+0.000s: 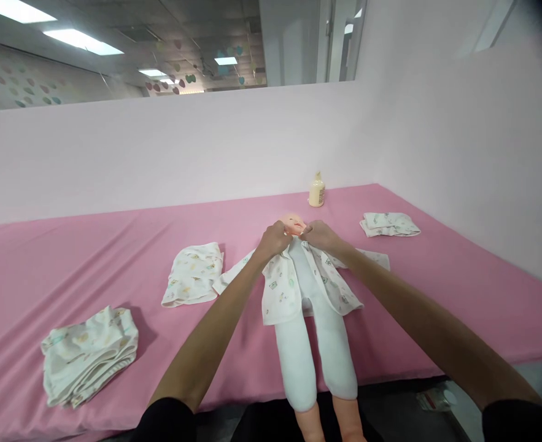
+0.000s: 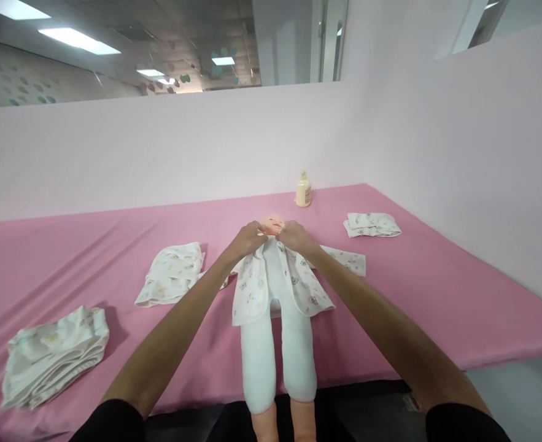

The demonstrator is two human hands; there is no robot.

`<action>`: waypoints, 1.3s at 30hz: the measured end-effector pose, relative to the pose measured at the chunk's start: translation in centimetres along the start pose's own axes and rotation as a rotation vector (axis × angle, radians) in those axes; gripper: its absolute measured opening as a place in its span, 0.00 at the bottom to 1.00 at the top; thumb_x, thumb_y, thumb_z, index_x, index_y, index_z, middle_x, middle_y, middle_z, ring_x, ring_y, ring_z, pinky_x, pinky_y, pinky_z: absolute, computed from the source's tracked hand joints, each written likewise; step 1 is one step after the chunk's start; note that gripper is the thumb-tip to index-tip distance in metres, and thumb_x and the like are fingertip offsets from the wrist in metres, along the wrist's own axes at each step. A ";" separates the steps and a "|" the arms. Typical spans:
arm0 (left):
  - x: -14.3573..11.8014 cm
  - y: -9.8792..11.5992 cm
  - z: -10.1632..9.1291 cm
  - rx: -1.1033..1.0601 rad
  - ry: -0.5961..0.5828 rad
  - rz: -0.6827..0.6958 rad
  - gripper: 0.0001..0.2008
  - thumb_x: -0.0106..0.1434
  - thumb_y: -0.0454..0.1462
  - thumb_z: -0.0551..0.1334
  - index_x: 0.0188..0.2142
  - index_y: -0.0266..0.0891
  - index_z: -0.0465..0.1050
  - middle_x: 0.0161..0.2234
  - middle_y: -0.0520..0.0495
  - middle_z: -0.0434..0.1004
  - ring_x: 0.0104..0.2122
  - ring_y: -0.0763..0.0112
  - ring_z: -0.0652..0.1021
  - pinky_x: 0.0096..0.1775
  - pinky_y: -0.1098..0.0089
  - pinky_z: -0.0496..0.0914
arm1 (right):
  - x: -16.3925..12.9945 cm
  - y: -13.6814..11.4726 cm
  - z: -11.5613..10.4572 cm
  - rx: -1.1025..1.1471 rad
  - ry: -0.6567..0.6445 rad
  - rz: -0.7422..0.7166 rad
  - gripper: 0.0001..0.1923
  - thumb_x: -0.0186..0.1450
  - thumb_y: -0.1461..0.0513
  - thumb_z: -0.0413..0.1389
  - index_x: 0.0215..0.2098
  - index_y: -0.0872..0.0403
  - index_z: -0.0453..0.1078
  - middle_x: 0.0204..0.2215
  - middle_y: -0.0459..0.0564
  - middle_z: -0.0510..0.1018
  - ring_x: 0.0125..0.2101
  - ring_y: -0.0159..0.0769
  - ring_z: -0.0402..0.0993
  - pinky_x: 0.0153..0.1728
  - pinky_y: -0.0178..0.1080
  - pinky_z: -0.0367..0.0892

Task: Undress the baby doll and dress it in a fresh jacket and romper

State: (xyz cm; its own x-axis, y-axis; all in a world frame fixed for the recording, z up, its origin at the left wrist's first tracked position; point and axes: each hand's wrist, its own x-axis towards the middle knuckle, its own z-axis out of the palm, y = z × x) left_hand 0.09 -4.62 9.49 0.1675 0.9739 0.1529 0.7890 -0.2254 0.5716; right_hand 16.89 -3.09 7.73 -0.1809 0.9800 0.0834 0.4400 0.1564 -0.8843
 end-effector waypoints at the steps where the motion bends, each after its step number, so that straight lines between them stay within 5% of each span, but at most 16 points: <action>1: -0.4 -0.1 -0.4 0.022 0.000 -0.018 0.07 0.58 0.35 0.59 0.38 0.38 0.67 0.43 0.42 0.76 0.43 0.62 0.75 0.37 0.70 0.64 | -0.5 -0.1 -0.3 -0.016 -0.027 0.013 0.19 0.50 0.68 0.57 0.17 0.51 0.48 0.14 0.37 0.47 0.17 0.24 0.43 0.18 0.34 0.38; 6: -1.6 -1.0 -1.4 0.021 -0.041 -0.117 0.11 0.54 0.34 0.59 0.23 0.42 0.54 0.21 0.52 0.60 0.24 0.71 0.65 0.27 0.69 0.53 | -1.9 -1.1 -2.5 -0.077 -0.107 0.094 0.22 0.50 0.67 0.57 0.19 0.50 0.44 0.16 0.37 0.46 0.18 0.24 0.42 0.19 0.36 0.38; 10: -2.0 -1.5 -1.4 -0.096 0.018 -0.086 0.18 0.55 0.35 0.58 0.20 0.42 0.45 0.19 0.55 0.46 0.20 0.75 0.53 0.26 0.68 0.48 | -2.2 -1.3 -3.3 -0.101 -0.015 0.114 0.21 0.51 0.66 0.57 0.20 0.49 0.45 0.17 0.37 0.46 0.19 0.25 0.41 0.20 0.36 0.38; 17: -1.3 -1.6 -0.8 -0.106 0.298 -0.103 0.13 0.59 0.36 0.57 0.20 0.40 0.56 0.19 0.54 0.58 0.24 0.72 0.63 0.29 0.69 0.54 | -1.4 -0.5 -2.1 -0.094 0.152 0.048 0.14 0.55 0.62 0.56 0.23 0.51 0.51 0.19 0.38 0.55 0.19 0.26 0.52 0.21 0.34 0.47; 21: -0.3 -2.6 0.0 -0.120 0.362 -0.062 0.05 0.61 0.33 0.54 0.31 0.40 0.67 0.32 0.48 0.75 0.34 0.67 0.73 0.36 0.69 0.61 | -1.2 -1.1 -0.7 -0.239 0.245 -0.034 0.10 0.59 0.62 0.54 0.23 0.52 0.56 0.21 0.41 0.63 0.23 0.29 0.59 0.24 0.34 0.51; 25: 0.3 -3.2 0.3 -0.061 0.404 0.026 0.10 0.60 0.30 0.51 0.33 0.39 0.70 0.40 0.43 0.76 0.43 0.64 0.73 0.41 0.68 0.62 | -1.2 -1.7 0.3 -0.394 0.316 -0.105 0.11 0.62 0.63 0.51 0.23 0.52 0.55 0.21 0.43 0.67 0.25 0.33 0.59 0.26 0.35 0.50; 32: 0.0 -3.1 -0.1 -0.211 0.250 -0.034 0.17 0.62 0.39 0.56 0.18 0.40 0.56 0.19 0.53 0.59 0.24 0.72 0.62 0.29 0.70 0.54 | -0.6 -0.5 1.7 -0.262 0.232 -0.081 0.09 0.65 0.62 0.50 0.25 0.51 0.60 0.20 0.43 0.70 0.25 0.33 0.65 0.29 0.35 0.55; 39: 0.2 -3.4 0.3 -0.257 0.175 0.035 0.15 0.63 0.45 0.57 0.26 0.38 0.71 0.26 0.51 0.72 0.28 0.72 0.68 0.31 0.72 0.59 | 0.0 0.2 1.3 -0.033 0.151 -0.034 0.09 0.62 0.58 0.53 0.25 0.53 0.64 0.18 0.41 0.66 0.22 0.30 0.61 0.25 0.33 0.55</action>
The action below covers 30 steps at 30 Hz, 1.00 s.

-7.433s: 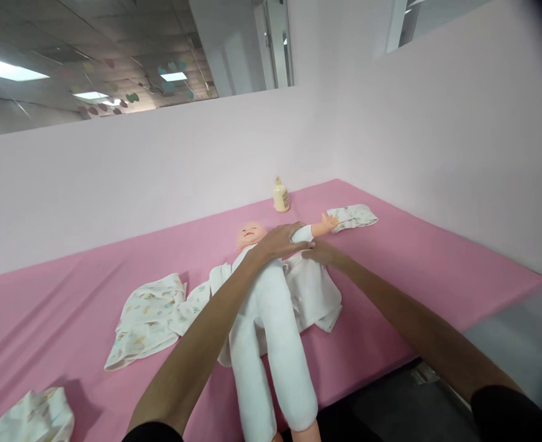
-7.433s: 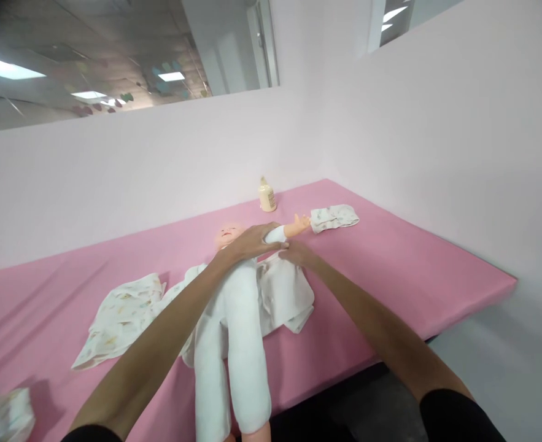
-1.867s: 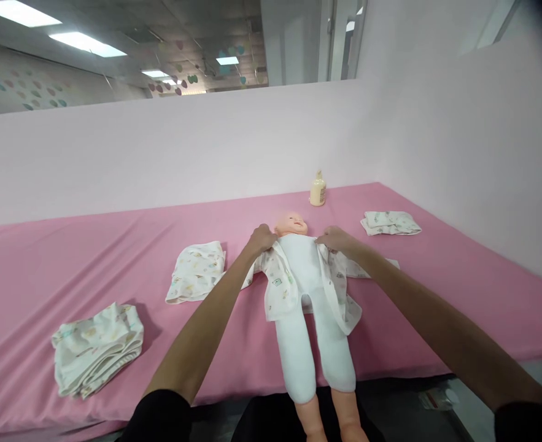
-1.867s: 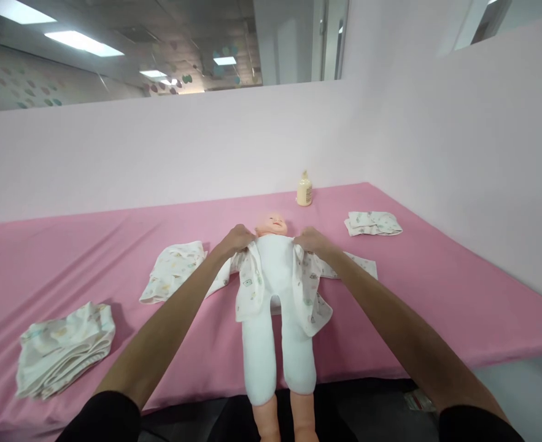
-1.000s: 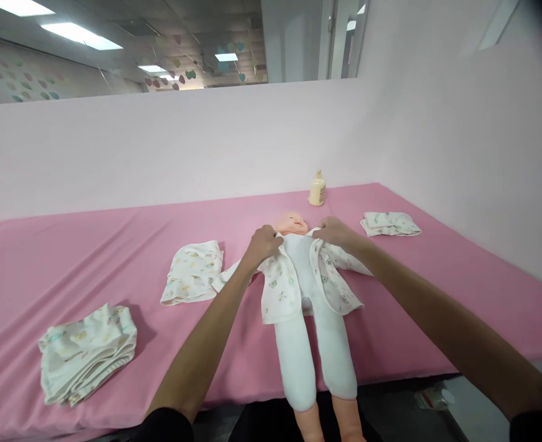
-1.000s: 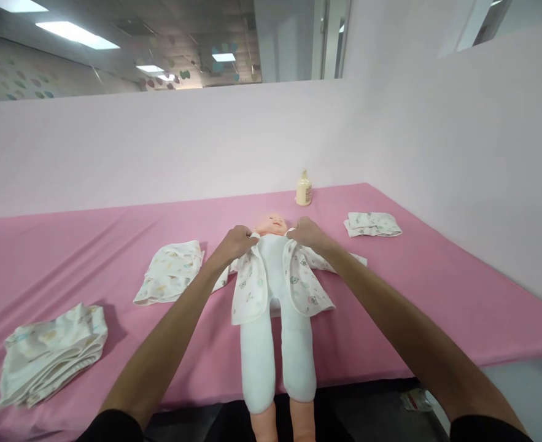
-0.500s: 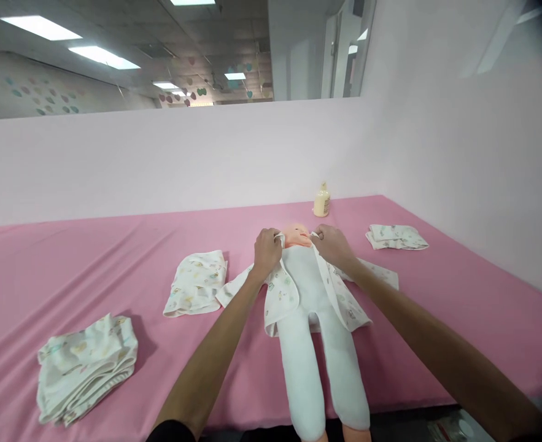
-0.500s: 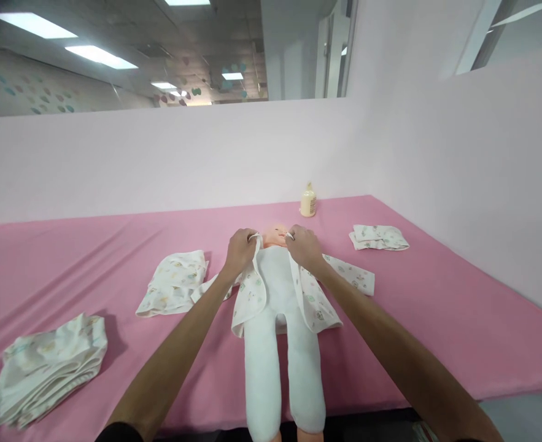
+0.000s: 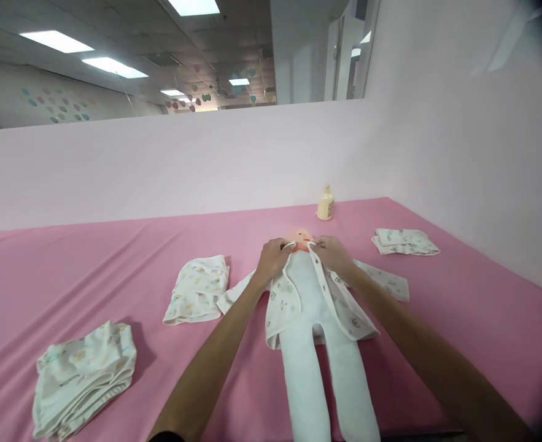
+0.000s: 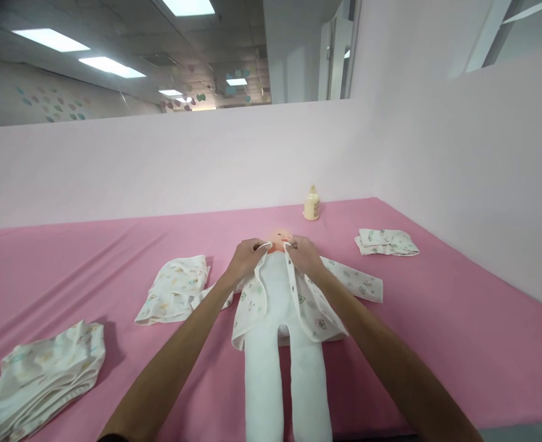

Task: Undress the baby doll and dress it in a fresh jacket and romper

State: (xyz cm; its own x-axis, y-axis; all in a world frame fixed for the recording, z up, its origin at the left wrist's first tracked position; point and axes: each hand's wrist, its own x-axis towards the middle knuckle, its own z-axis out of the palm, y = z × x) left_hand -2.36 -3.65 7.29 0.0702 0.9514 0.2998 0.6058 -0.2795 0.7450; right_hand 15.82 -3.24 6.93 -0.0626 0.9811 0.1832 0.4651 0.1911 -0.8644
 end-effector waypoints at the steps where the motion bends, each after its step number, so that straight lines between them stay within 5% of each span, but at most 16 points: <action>1: 0.0 -0.1 0.0 0.035 0.000 0.024 0.15 0.64 0.45 0.57 0.26 0.38 0.72 0.26 0.51 0.73 0.28 0.72 0.69 0.32 0.71 0.59 | 0.1 -0.1 -0.2 0.034 -0.007 0.015 0.09 0.61 0.58 0.53 0.25 0.53 0.64 0.18 0.40 0.65 0.21 0.29 0.60 0.24 0.33 0.54; 6: 0.1 -0.2 0.3 0.134 -0.015 0.113 0.14 0.67 0.43 0.55 0.32 0.40 0.76 0.33 0.50 0.79 0.31 0.70 0.72 0.34 0.71 0.60 | 0.3 -0.8 -0.9 0.074 -0.052 0.077 0.11 0.56 0.59 0.56 0.20 0.52 0.59 0.16 0.39 0.58 0.19 0.27 0.52 0.20 0.33 0.47; 9: 0.0 -0.1 0.5 0.194 -0.021 0.136 0.17 0.69 0.42 0.53 0.28 0.39 0.74 0.28 0.50 0.77 0.29 0.70 0.71 0.32 0.70 0.58 | 0.3 -1.0 -0.8 0.070 -0.053 0.074 0.12 0.56 0.60 0.55 0.18 0.52 0.57 0.15 0.40 0.56 0.19 0.27 0.52 0.20 0.34 0.47; 20: -0.6 0.4 1.3 0.252 -0.024 0.227 0.15 0.71 0.39 0.52 0.41 0.41 0.79 0.40 0.48 0.82 0.37 0.67 0.77 0.39 0.71 0.63 | 1.0 0.2 0.7 0.104 0.020 0.045 0.08 0.57 0.59 0.55 0.24 0.53 0.66 0.20 0.42 0.66 0.24 0.30 0.62 0.24 0.33 0.56; 30: -0.9 0.4 2.1 0.463 -0.009 0.301 0.16 0.72 0.37 0.49 0.32 0.40 0.72 0.32 0.46 0.78 0.32 0.66 0.74 0.34 0.69 0.57 | 0.5 -0.2 1.2 0.041 0.006 -0.047 0.07 0.61 0.61 0.53 0.26 0.54 0.68 0.20 0.45 0.69 0.25 0.33 0.62 0.26 0.34 0.55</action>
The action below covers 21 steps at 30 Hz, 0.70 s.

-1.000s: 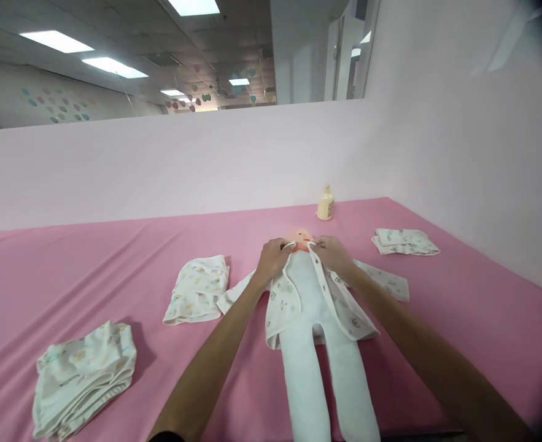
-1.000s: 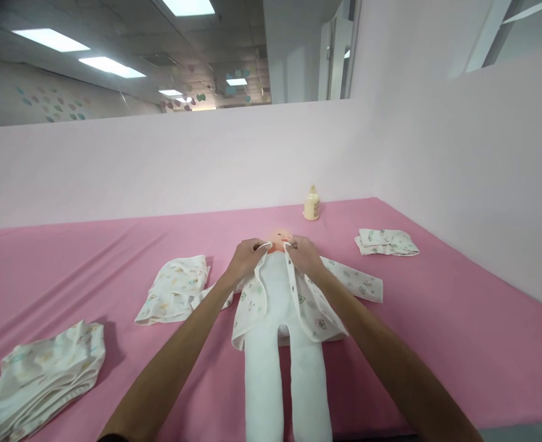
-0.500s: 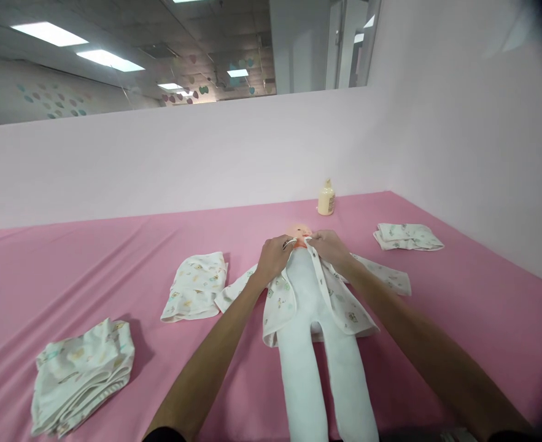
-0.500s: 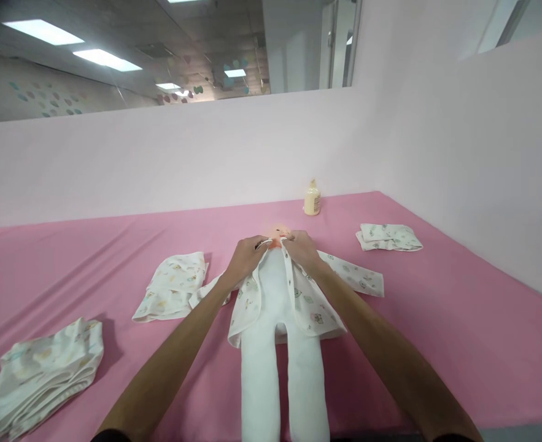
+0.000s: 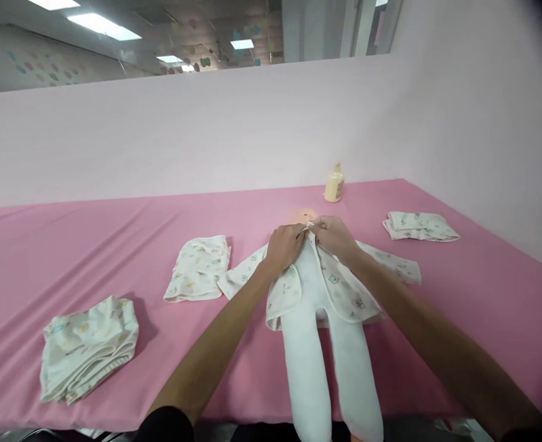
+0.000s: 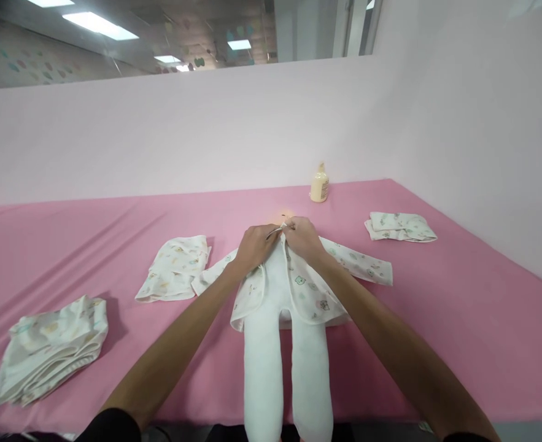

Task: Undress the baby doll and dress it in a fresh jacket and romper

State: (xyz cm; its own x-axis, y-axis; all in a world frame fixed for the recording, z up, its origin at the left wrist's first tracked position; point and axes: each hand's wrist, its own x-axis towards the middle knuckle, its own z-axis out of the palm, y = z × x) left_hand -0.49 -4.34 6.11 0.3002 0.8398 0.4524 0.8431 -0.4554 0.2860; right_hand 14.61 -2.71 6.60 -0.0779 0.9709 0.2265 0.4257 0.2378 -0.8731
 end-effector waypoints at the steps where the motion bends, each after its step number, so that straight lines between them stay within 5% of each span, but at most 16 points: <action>1: 0.0 0.0 0.0 0.006 0.004 -0.004 0.16 0.71 0.36 0.49 0.31 0.40 0.72 0.32 0.46 0.78 0.31 0.66 0.74 0.34 0.69 0.57 | -0.1 -0.1 0.0 -0.023 0.003 -0.012 0.07 0.61 0.62 0.53 0.26 0.53 0.68 0.20 0.45 0.69 0.25 0.33 0.62 0.26 0.34 0.55; 21: -0.4 -0.2 0.8 -0.080 0.086 0.017 0.13 0.68 0.32 0.50 0.29 0.39 0.69 0.29 0.46 0.76 0.28 0.68 0.71 0.30 0.68 0.54 | -2.7 -1.9 1.2 -0.331 0.137 -0.168 0.15 0.61 0.68 0.49 0.21 0.51 0.50 0.18 0.43 0.58 0.23 0.33 0.52 0.27 0.39 0.47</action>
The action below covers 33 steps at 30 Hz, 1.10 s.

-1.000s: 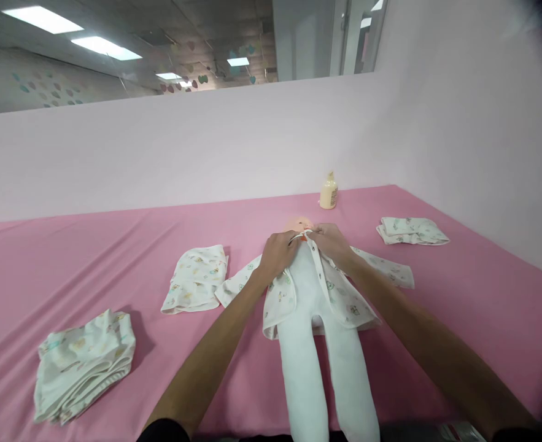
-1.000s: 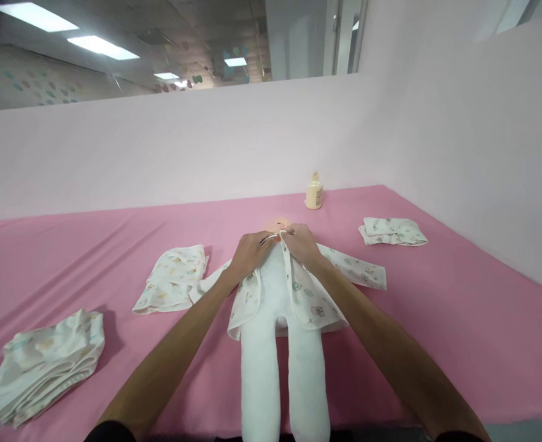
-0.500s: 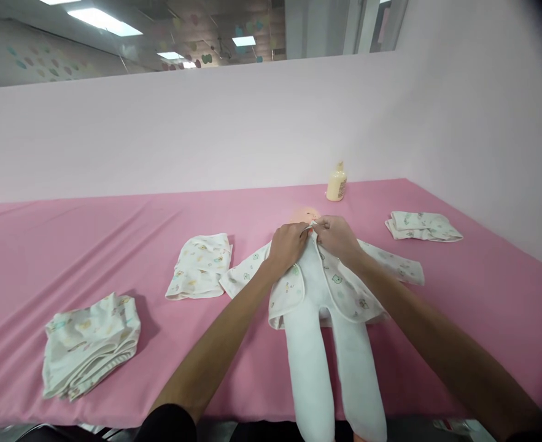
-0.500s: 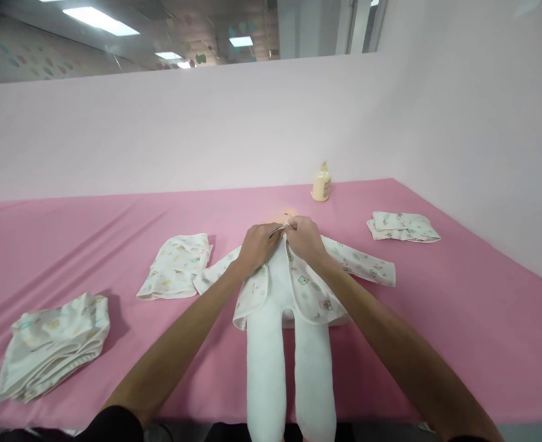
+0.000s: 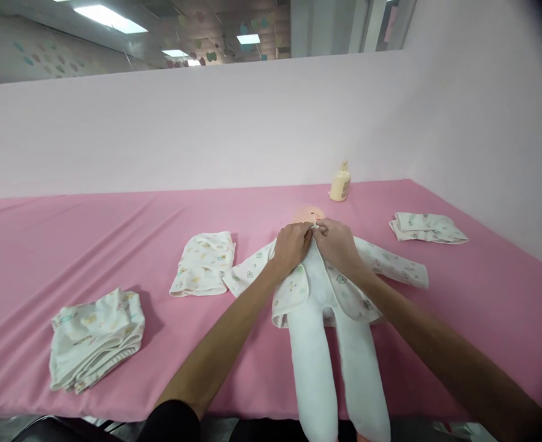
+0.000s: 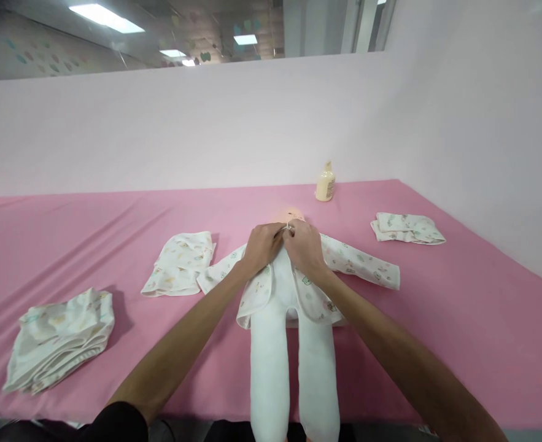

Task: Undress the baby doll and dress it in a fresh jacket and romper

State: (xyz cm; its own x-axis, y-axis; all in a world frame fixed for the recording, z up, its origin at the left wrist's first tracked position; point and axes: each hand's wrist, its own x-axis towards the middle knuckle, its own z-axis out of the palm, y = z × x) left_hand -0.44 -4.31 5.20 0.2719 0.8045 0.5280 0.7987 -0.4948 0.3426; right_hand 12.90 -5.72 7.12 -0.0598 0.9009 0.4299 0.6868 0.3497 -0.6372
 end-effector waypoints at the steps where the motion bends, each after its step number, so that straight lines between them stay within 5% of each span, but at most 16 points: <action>1: 0.0 -0.1 0.1 -0.011 0.007 0.001 0.13 0.68 0.32 0.50 0.29 0.39 0.68 0.29 0.47 0.76 0.28 0.68 0.71 0.30 0.68 0.54 | -0.1 0.0 0.2 -0.031 0.012 -0.021 0.14 0.61 0.68 0.49 0.21 0.51 0.50 0.19 0.44 0.60 0.24 0.34 0.53 0.28 0.39 0.48; 5: 0.0 -0.3 0.2 -0.046 0.022 -0.019 0.13 0.67 0.32 0.50 0.27 0.40 0.67 0.28 0.47 0.76 0.27 0.69 0.70 0.30 0.68 0.54 | -0.4 0.5 1.2 -0.135 0.095 -0.133 0.11 0.65 0.66 0.47 0.26 0.52 0.64 0.32 0.53 0.72 0.37 0.41 0.65 0.38 0.39 0.58; 10: 0.2 -0.2 0.4 -0.112 0.032 -0.088 0.14 0.67 0.34 0.50 0.24 0.40 0.65 0.25 0.49 0.74 0.25 0.70 0.67 0.30 0.68 0.54 | -0.8 0.9 2.0 -0.119 0.093 -0.187 0.16 0.68 0.66 0.44 0.44 0.58 0.73 0.48 0.61 0.75 0.50 0.46 0.67 0.51 0.44 0.61; 13: 0.2 -0.1 0.4 -0.191 0.042 -0.125 0.15 0.67 0.36 0.50 0.24 0.39 0.64 0.24 0.51 0.73 0.24 0.72 0.65 0.30 0.69 0.55 | -0.9 0.8 1.9 -0.101 0.051 -0.193 0.19 0.69 0.66 0.42 0.48 0.59 0.72 0.48 0.60 0.77 0.50 0.45 0.70 0.51 0.44 0.61; 20: 0.6 0.0 -0.8 -0.627 -0.075 -0.258 0.10 0.61 0.36 0.54 0.26 0.37 0.71 0.27 0.50 0.73 0.29 0.73 0.69 0.32 0.73 0.62 | -0.8 0.6 1.3 -0.001 0.008 -0.175 0.16 0.66 0.67 0.43 0.35 0.54 0.73 0.42 0.56 0.80 0.43 0.42 0.73 0.46 0.42 0.64; 27: 0.5 -1.1 -1.6 -0.947 -0.190 -0.564 0.12 0.58 0.43 0.61 0.24 0.39 0.66 0.19 0.54 0.59 0.20 0.77 0.60 0.23 0.72 0.55 | -1.3 -0.2 0.7 0.107 -0.028 -0.022 0.20 0.66 0.67 0.42 0.48 0.55 0.73 0.52 0.55 0.78 0.55 0.45 0.69 0.57 0.47 0.61; 33: 0.6 -1.1 -1.0 -0.941 -0.176 -0.502 0.12 0.58 0.44 0.62 0.25 0.38 0.68 0.21 0.55 0.60 0.20 0.78 0.60 0.23 0.74 0.54 | -1.5 -0.1 0.6 0.195 -0.007 0.055 0.23 0.64 0.68 0.45 0.56 0.57 0.63 0.52 0.58 0.77 0.52 0.47 0.72 0.50 0.48 0.66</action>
State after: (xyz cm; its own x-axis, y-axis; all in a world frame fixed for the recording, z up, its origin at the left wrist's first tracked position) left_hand -1.70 -3.63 5.92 0.1619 0.9845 0.0672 0.1279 -0.0884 0.9878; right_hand 12.49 -6.93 6.21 -0.0314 0.9213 0.3875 0.5360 0.3427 -0.7715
